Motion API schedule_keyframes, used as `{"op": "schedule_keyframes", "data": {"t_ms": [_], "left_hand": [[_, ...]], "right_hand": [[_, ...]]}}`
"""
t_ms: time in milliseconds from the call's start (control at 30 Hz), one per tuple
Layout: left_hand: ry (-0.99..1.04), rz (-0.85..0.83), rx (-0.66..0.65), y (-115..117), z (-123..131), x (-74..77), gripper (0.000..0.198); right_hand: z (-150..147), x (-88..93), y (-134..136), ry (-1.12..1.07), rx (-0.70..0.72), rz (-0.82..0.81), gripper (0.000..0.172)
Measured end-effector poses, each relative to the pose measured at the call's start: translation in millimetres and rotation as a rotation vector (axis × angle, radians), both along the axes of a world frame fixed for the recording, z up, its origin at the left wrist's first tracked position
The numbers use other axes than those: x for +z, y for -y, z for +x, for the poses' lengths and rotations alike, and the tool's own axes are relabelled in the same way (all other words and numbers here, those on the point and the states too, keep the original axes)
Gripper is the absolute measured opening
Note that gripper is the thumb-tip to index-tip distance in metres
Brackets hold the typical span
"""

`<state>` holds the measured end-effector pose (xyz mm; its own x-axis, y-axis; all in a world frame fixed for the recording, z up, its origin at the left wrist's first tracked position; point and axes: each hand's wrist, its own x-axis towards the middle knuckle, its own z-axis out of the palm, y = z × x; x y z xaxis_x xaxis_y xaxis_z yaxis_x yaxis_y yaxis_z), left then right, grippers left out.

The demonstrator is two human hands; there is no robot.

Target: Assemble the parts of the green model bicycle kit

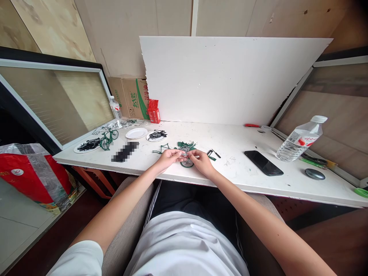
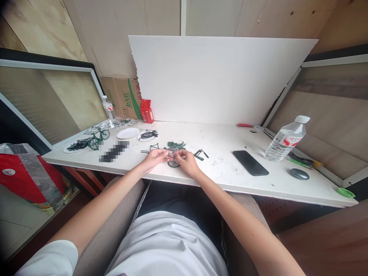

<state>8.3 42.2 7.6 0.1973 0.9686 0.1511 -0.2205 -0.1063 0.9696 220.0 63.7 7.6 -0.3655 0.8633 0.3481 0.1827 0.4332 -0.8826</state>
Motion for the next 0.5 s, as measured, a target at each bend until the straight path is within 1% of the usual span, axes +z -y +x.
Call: {"op": "schedule_keyframes", "data": {"t_ms": [500], "left_hand": [[-0.034,0.016,0.004,-1.2,-2.3,-1.5,0.053]], "right_hand": [[-0.1,0.2,1.0,0.005,0.013,-0.006,0.036]]}}
